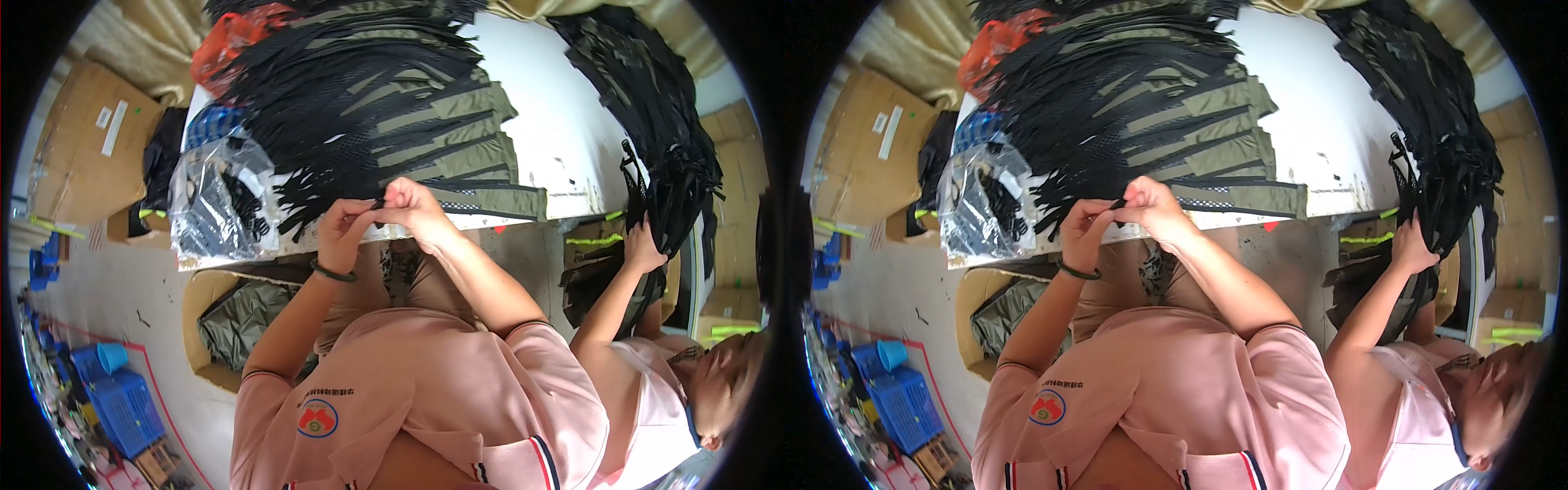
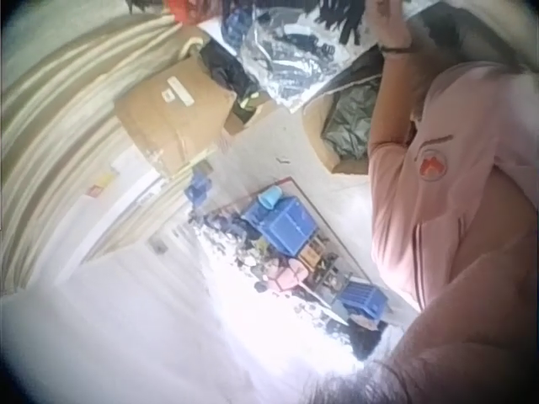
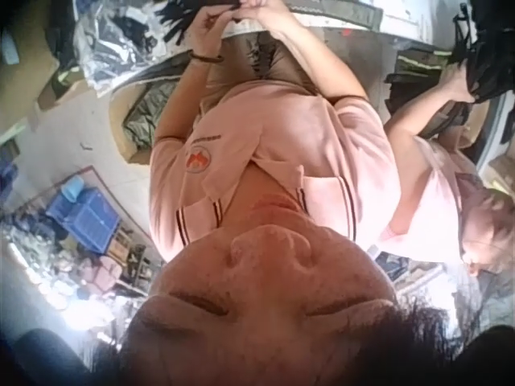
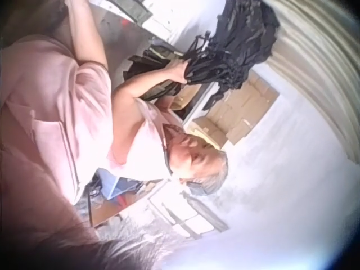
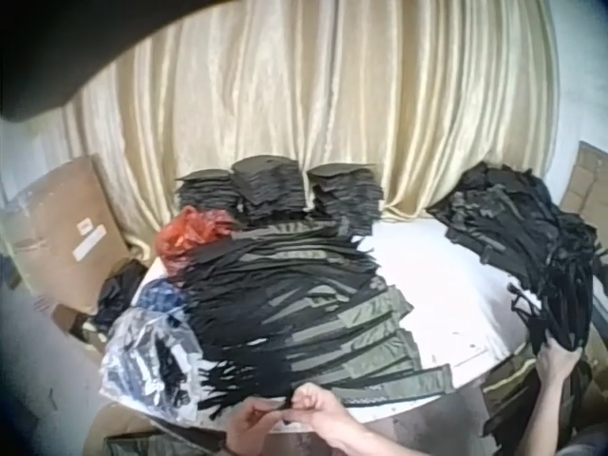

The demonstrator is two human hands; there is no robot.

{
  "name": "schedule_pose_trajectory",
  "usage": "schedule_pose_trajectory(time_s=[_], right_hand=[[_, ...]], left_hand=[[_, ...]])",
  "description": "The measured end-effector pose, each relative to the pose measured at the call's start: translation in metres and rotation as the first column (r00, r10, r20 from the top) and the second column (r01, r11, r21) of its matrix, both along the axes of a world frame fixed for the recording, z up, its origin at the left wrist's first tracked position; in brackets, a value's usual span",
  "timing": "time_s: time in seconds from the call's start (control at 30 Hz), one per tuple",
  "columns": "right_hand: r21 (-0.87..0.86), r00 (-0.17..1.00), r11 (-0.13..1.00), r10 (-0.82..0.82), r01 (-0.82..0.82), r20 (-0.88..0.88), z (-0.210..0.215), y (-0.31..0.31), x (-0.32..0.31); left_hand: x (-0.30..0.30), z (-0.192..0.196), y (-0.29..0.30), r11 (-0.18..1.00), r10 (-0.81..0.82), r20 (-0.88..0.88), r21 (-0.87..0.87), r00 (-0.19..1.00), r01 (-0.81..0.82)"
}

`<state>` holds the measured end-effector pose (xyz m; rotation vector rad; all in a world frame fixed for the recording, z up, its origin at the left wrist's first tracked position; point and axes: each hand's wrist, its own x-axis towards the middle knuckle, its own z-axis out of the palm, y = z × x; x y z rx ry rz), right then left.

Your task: Assembling plastic buckles and black mesh webbing straps at a workshop table.

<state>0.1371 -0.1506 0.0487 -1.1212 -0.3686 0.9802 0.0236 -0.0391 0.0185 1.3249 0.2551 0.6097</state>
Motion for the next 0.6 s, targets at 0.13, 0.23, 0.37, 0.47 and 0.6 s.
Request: schedule_pose_trajectory(time_s=[0.13, 0.23, 0.37, 0.47, 0.6], right_hand=[[0.023, 0.968, 0.991, -0.131, 0.129, 0.214, -0.008, 0.001, -0.007], [-0.052, 0.987, 0.991, -0.118, 0.125, 0.113, 0.007, -0.005, -0.009], [-0.065, 0.999, 0.998, -0.014, 0.017, 0.04, 0.01, -0.013, 0.009], [-0.102, 0.902, 0.995, 0.061, -0.019, 0.427, 0.015, -0.02, 0.014], [-0.192, 0.81, 0.974, 0.206, -0.118, 0.548, 0.018, -0.019, 0.02]], left_hand=[[0.001, -0.003, -0.005, 0.992, -0.119, 0.074, 0.044, 0.99, 0.116], [0.005, -0.008, -0.004, 0.984, -0.118, 0.085, 0.142, 0.989, 0.105], [0.009, 0.002, 0.003, 0.972, -0.138, 0.037, 0.198, 0.99, 0.128], [0.011, 0.009, -0.001, 0.935, -0.147, 0.008, 0.328, 0.989, 0.136], [0.005, 0.005, -0.001, 0.91, -0.169, -0.024, 0.38, 0.985, 0.165]])
